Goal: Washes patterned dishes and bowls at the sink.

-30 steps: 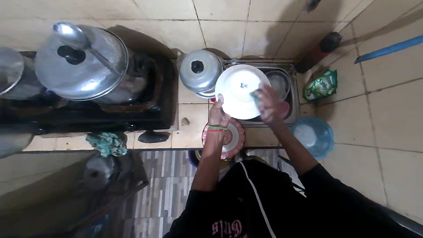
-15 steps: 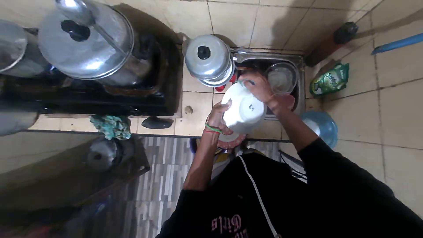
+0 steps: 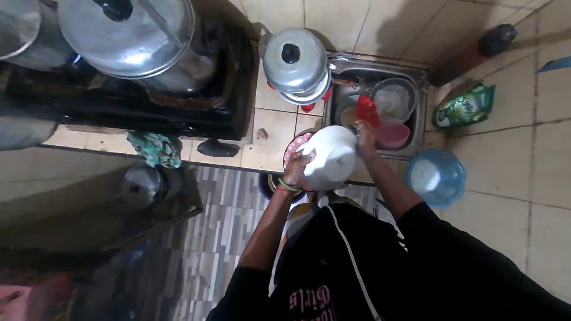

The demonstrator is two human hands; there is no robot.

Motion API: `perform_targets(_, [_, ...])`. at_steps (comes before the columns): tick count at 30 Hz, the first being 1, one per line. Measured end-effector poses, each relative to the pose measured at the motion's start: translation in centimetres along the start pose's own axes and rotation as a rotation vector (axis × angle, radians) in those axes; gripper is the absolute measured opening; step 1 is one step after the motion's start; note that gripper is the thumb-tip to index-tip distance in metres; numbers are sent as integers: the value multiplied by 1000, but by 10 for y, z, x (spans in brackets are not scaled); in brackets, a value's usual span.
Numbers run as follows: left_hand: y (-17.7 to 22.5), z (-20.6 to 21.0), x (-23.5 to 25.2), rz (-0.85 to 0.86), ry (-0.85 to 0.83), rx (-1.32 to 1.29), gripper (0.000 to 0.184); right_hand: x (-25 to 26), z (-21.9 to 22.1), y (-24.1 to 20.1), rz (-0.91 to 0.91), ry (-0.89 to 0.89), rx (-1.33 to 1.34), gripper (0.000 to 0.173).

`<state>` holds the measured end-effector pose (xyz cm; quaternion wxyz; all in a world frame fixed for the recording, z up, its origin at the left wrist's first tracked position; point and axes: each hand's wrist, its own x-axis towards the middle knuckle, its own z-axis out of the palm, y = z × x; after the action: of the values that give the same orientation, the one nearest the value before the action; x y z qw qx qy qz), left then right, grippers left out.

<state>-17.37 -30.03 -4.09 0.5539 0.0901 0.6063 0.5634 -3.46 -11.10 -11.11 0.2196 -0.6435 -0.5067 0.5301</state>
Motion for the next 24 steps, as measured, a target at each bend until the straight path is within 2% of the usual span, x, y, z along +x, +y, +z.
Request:
perform_targets(3, [2, -6, -2, 24, 23, -51, 22, 11, -22, 8, -74, -64, -11, 33])
perform_targets(5, [2, -6, -7, 120, -8, 50, 17, -7, -36, -9, 23, -234, -85, 36])
perform_targets(7, [-4, -3, -6, 261, -49, 274, 15, -21, -39, -22, 183, -407, -33, 47])
perform_targets(9, [-9, -1, -7, 382, -158, 560, 18, -21, -41, -19, 285, -567, 116, 62])
perform_targets(10, [-11, 4, -7, 446, -214, 692, 19, -19, -41, -18, 307, -630, 138, 61])
perform_targets(12, [-22, 10, -8, 567, -325, 946, 20, -22, -36, -14, 281, -727, 57, 42])
perform_targets(15, [-37, 9, -8, 545, -448, 1211, 25, -16, -30, 13, 203, -719, -116, 19])
perform_targets(18, [-57, -5, -3, 539, -459, 1248, 26, -10, -19, 45, 139, -651, -240, 26])
perform_targets(24, [-93, -35, 7, 543, -440, 1306, 30, -9, -6, 65, 152, -623, -283, 40])
